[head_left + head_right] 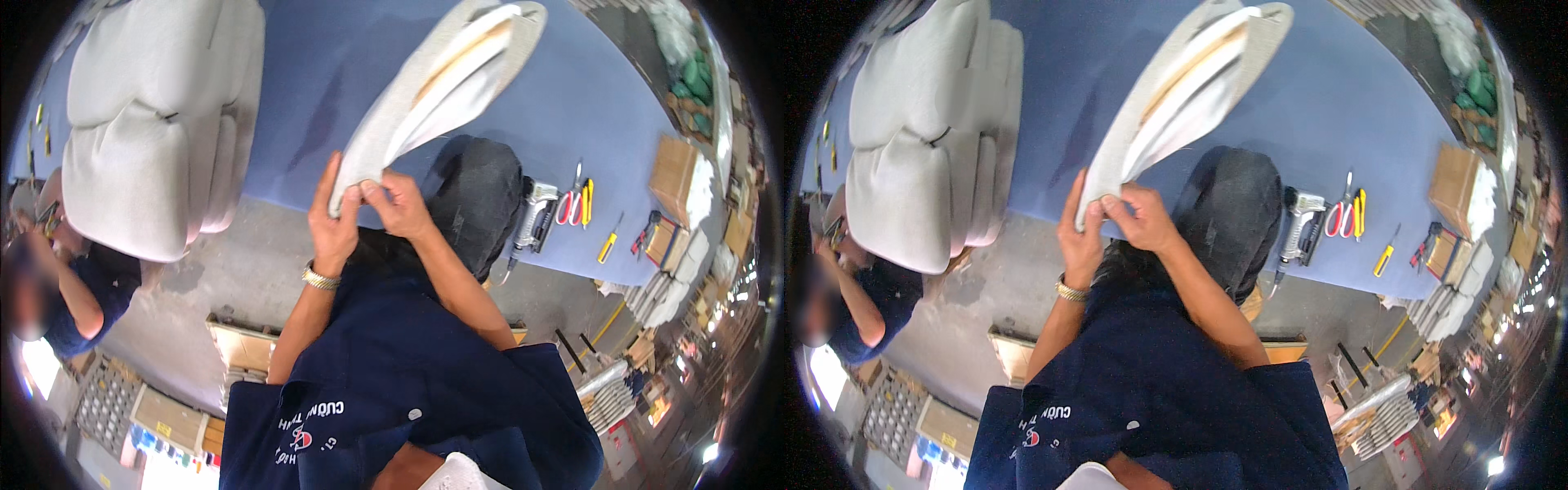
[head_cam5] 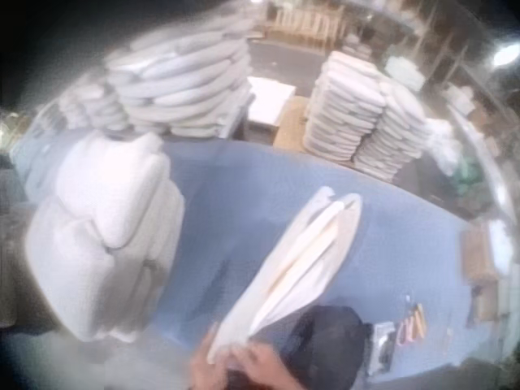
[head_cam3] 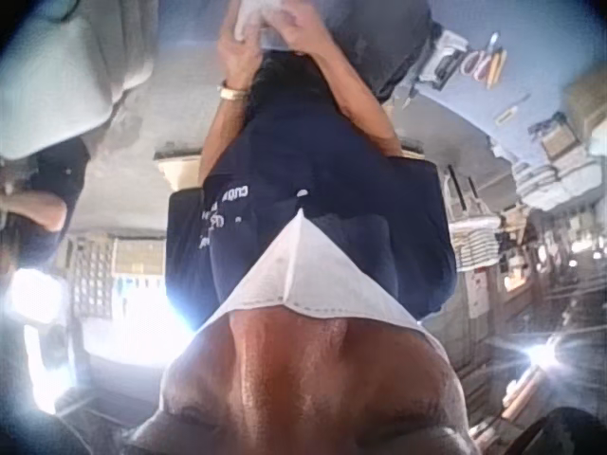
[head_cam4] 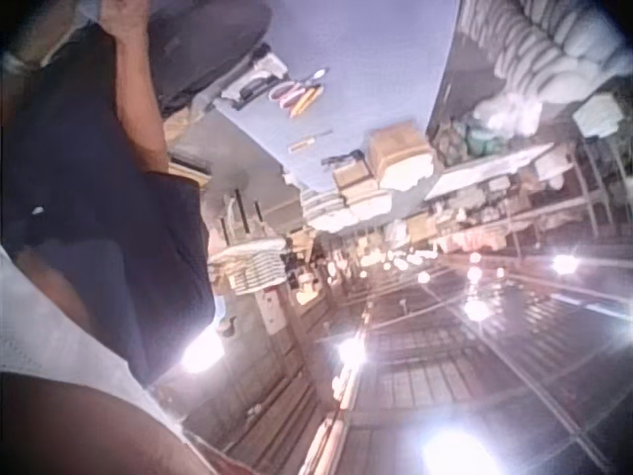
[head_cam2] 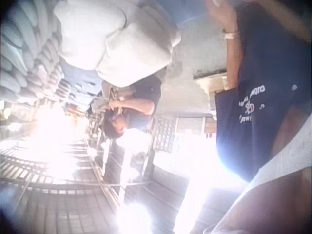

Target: The person assembles white cushion covers by folding fabric edges and securing them with a pneumatic staple gun. They trim excess fabric with scissors, reposition the cushion, and reload the staple gun as needed. Completed cushions are stacked on the table.

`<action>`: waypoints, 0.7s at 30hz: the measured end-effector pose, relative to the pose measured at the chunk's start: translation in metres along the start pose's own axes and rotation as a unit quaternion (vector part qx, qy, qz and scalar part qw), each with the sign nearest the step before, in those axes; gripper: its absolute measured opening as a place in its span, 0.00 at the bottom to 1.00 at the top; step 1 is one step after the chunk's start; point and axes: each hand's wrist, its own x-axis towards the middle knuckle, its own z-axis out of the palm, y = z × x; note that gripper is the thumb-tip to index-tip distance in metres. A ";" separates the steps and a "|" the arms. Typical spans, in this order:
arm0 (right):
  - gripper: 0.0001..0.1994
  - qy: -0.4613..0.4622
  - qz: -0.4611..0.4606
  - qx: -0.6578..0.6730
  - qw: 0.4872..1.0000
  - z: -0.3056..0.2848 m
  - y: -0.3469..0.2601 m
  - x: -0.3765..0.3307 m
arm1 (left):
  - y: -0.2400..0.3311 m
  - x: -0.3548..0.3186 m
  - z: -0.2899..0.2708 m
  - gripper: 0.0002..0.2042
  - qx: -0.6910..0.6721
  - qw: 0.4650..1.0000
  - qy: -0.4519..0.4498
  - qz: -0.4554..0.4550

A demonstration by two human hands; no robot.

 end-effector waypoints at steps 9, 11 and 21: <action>0.07 0.092 0.051 -0.192 0.976 -0.105 -0.069 -0.049 | -0.013 -0.008 0.009 0.29 0.043 0.997 0.030 0.062; 0.08 0.320 0.050 -0.156 0.933 -0.164 -0.057 -0.082 | -0.012 -0.008 0.010 0.29 0.049 0.997 0.032 0.056; 0.37 0.379 0.217 -0.588 0.681 -0.261 0.054 -0.145 | -0.008 -0.005 0.012 0.30 0.073 0.992 0.048 0.090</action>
